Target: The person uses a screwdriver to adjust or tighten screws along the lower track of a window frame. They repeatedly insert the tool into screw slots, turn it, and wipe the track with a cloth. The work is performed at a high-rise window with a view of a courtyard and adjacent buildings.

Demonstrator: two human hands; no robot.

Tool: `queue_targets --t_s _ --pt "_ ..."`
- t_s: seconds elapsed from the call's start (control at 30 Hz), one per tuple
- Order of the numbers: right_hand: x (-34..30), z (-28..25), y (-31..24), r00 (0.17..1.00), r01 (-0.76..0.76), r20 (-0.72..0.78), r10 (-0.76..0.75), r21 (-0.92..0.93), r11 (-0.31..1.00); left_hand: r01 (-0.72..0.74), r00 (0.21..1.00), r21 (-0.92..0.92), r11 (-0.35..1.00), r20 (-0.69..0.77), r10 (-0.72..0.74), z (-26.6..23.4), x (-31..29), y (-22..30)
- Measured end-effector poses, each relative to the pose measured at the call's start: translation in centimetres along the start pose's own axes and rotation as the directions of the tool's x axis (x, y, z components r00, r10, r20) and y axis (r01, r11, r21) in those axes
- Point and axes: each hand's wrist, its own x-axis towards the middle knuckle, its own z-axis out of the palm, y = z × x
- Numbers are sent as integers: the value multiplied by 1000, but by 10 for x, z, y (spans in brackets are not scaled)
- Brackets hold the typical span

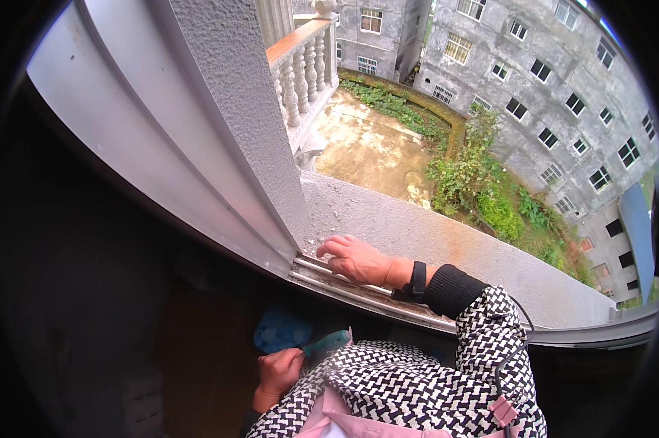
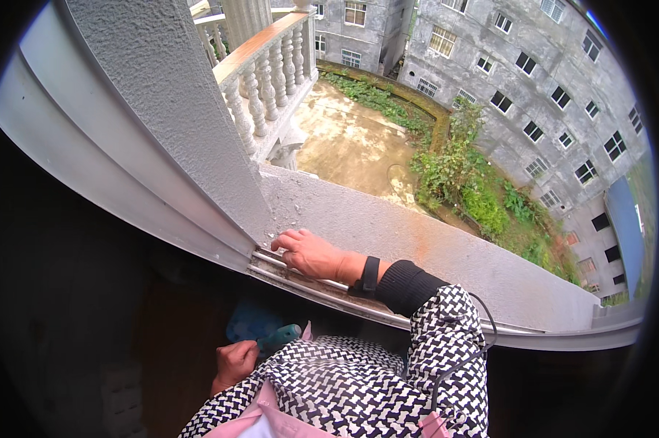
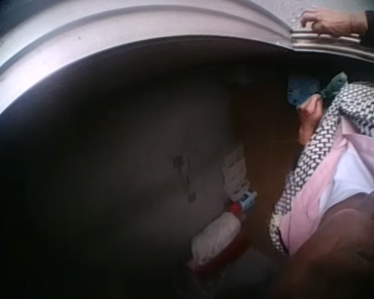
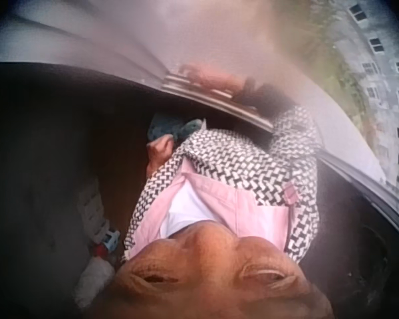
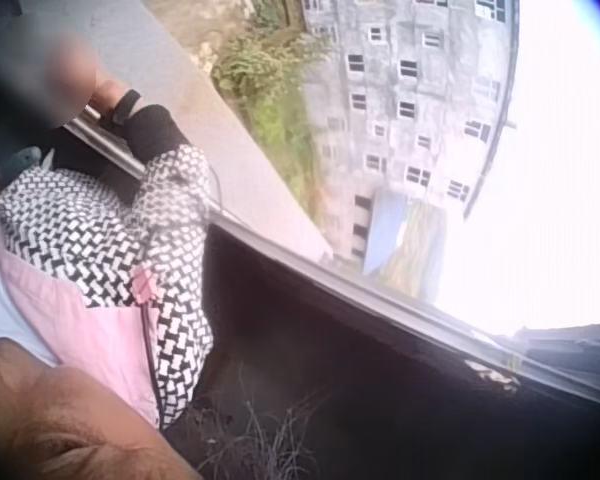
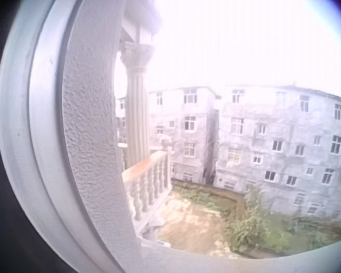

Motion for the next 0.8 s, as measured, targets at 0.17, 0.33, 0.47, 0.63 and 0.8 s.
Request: queue_targets --t_s 0.17,0.33,0.47,0.63,0.8 --pt "-21 -75 54 675 -719 -392 625 -537 440 33 999 -22 999 18 -33 9 -12 -13" --pt "-36 -33 25 936 -333 46 350 -217 918 48 999 -9 999 9 -48 14 -15 -19" --pt "-28 7 -11 957 -223 159 243 -137 965 69 998 -4 998 13 -69 9 -13 -14" --pt "-8 9 -27 952 -182 191 238 -272 945 74 997 -3 997 -10 -74 5 -16 -4" --pt "10 18 -26 981 13 177 75 -447 894 72 997 8 997 -41 -72 5 -21 5"
